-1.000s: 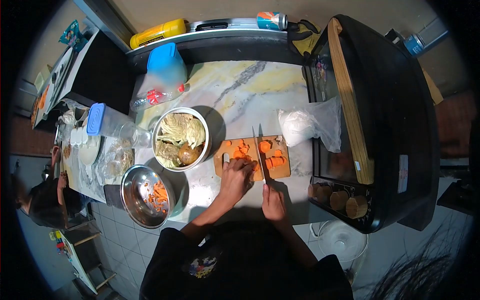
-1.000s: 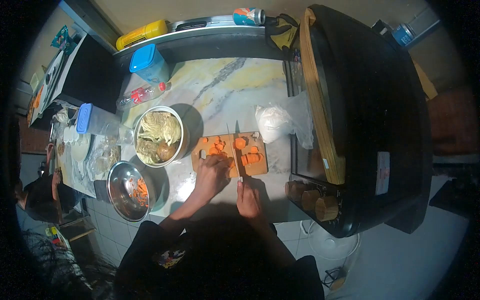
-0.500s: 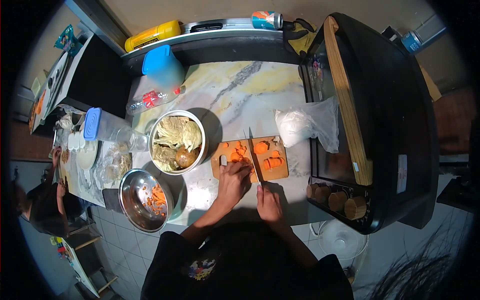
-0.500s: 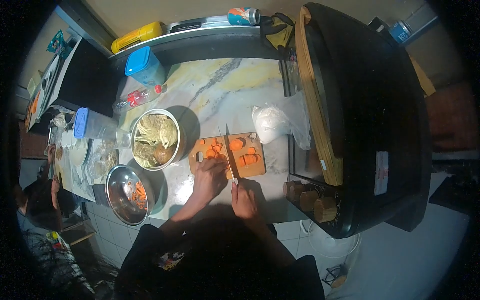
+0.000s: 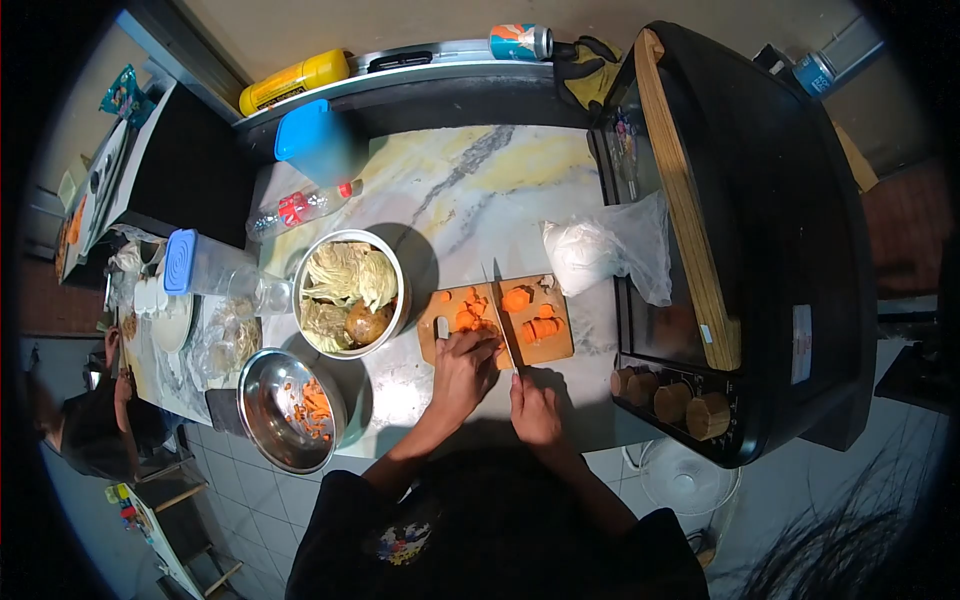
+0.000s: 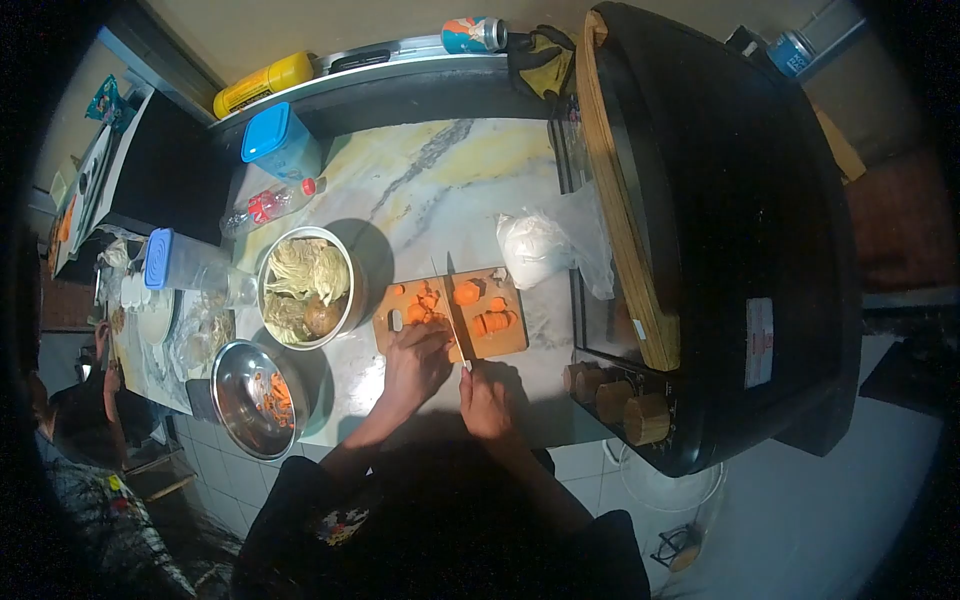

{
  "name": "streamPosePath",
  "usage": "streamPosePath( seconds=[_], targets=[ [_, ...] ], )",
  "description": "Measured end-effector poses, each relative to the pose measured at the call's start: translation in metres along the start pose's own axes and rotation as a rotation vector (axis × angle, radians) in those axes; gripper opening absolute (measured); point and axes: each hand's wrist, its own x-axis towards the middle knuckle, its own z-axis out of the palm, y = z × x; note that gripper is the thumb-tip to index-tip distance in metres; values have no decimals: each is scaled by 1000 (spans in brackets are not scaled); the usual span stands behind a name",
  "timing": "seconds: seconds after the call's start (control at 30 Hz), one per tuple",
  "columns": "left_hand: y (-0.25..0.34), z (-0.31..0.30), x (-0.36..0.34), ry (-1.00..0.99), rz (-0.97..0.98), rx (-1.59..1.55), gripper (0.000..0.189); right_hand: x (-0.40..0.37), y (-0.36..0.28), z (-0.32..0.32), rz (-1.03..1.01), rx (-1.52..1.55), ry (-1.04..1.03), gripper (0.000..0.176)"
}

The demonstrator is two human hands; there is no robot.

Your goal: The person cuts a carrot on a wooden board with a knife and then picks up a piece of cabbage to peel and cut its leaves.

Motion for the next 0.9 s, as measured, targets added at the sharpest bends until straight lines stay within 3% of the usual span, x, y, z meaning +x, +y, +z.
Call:
streamPosePath(
  seconds=[0.1,0.37,0.47,0.63,0.8,0.9],
  targets=[
    [0,1,0,18,12,-10,16,1,1,3,-16,-6,47,35],
    [1,-2,0,0,20,-3,18,4,-21,-16,101,-82,-73,28],
    [1,-3,0,5,31,-2,21,3,-22,-12,59,-104,18,26],
    [2,-8,3,6,53,8,19,7,-19,-9,47,-166,-38,26],
    [2,-43,24,-186,33,-249,21,9,-26,-16,69,-191,-91,27],
    [12,-65,50,-90,115,-300,22,10,-30,-17,70,-209,-82,27]
  ],
)
